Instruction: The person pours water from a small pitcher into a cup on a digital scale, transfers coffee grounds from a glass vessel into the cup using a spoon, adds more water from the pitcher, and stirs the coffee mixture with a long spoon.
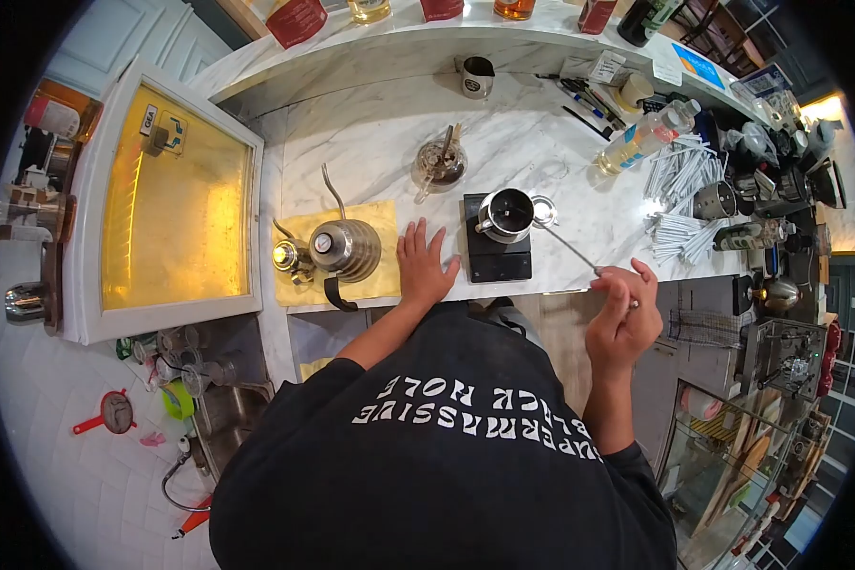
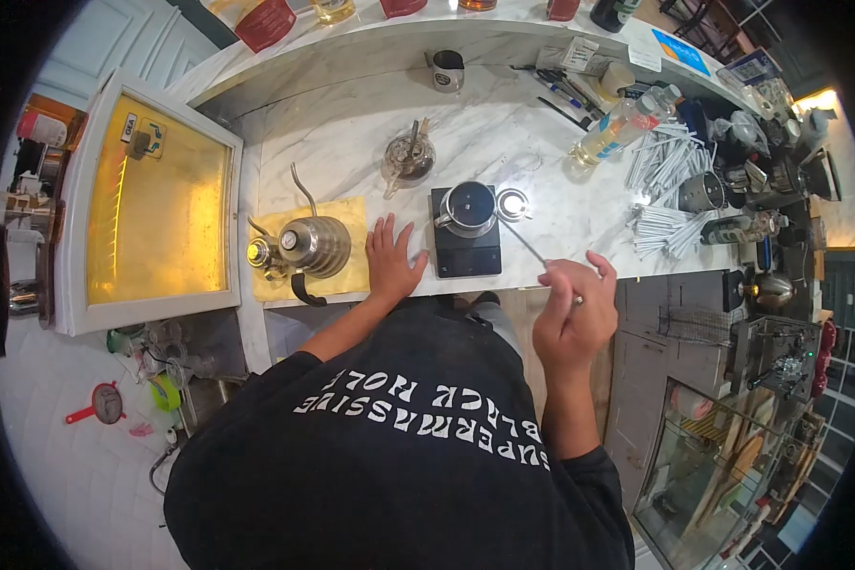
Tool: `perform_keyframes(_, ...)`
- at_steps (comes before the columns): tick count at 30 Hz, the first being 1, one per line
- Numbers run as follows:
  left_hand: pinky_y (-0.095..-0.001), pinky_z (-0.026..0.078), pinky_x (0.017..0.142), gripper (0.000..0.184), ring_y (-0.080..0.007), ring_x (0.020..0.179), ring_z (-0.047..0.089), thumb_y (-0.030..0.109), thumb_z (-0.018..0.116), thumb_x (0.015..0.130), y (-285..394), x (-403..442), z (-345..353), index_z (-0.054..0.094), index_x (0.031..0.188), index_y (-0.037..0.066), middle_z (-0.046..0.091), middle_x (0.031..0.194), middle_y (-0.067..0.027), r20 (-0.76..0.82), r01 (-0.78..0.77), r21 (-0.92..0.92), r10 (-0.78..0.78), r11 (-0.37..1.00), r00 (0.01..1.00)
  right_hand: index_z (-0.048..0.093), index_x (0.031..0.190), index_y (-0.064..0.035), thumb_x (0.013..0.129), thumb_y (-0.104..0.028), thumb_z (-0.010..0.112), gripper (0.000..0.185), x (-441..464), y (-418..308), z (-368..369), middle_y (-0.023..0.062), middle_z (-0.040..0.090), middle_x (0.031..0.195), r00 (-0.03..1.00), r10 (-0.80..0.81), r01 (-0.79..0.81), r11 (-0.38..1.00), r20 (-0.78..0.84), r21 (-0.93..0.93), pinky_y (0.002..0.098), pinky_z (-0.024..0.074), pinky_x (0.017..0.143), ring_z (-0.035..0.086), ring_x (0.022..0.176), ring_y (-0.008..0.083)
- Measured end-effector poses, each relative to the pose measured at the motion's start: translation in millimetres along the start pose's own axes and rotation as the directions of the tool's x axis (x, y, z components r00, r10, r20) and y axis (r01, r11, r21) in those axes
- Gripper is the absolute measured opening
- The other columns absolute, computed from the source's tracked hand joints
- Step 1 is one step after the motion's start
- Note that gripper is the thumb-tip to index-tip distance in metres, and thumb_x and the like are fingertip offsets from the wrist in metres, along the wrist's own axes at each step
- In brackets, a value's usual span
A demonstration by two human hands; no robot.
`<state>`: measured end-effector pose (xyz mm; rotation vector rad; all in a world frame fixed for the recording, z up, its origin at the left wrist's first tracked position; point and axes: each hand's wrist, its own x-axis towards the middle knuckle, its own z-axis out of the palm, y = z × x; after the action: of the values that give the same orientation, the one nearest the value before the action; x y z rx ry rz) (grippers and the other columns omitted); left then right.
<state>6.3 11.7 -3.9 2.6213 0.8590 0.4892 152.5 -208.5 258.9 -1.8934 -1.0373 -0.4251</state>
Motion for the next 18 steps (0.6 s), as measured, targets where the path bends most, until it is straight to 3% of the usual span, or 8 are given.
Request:
perform_keyframes(2, -0.0608, 0.022, 0.121, 0.064, -0.0445, 0.150, 0.028, 0.039, 0.072, 0.086, 1.7, 0.1, 1.6, 0.059, 0.142, 0.010, 0.038, 0.159, -0.0241, 0.001, -0.004, 0.000, 0.004, 1.000, 1.000, 0.065, 0.089, -0.0041, 0.099, -0.001, 0.059, 0.012, 0.1, -5.5, 1.8, 0.0067, 0.073, 0.082, 0.999, -0.041, 0.040, 0.999, 0.026, 0.029, 0.0504, 0.0483, 0.099, 0.074, 0.080, 0.0257)
perform_keyframes(6, -0.0607, 0.022, 0.122, 0.064, -0.0445, 0.151, 0.028, 0.039, 0.072, 0.087, 0.3, -0.5, 1.3, 0.059, 0.143, 0.011, 0.038, 0.159, -0.0241, 0.015, 0.001, 0.018, -0.001, 1.000, 1.000, 0.065, 0.091, -0.0043, 0.099, -0.001, 0.060, 0.010, 0.6, 3.1, 5.9, 0.0067, 0.073, 0.083, 0.999, 0.038, -0.038, 0.999, 0.019, 0.005, 0.0505, 0.0482, 0.099, 0.074, 0.080, 0.0260)
perform_keyframes(12, -0.0611, 0.022, 0.121, 0.064, -0.0449, 0.150, 0.029, 0.039, 0.072, 0.087, 1.9, -0.7, 3.2, 0.058, 0.143, 0.010, 0.038, 0.159, -0.0244, -0.001, -0.008, 0.008, 0.008, 1.000, 1.000, 0.066, 0.094, -0.0037, 0.099, 0.000, 0.059, 0.009, 0.0, -3.2, 4.8, 0.0071, 0.074, 0.082, 0.998, -0.030, 0.026, 0.997, 0.058, 0.067, 0.0501, 0.0478, 0.100, 0.074, 0.079, 0.0252)
perform_keyframes(18, -0.0613, 0.022, 0.121, 0.064, -0.0450, 0.150, 0.029, 0.039, 0.072, 0.087, 0.2, 0.3, -0.8, 0.058, 0.143, 0.010, 0.038, 0.158, -0.0246, 0.006, -0.004, 0.012, 0.004, 1.000, 1.000, 0.065, 0.093, -0.0036, 0.099, -0.001, 0.059, 0.009, 1.7, 1.1, 3.5, 0.0071, 0.073, 0.082, 1.000, -0.010, 0.010, 1.000, 0.007, 0.008, 0.0502, 0.0477, 0.100, 0.073, 0.078, 0.0244)
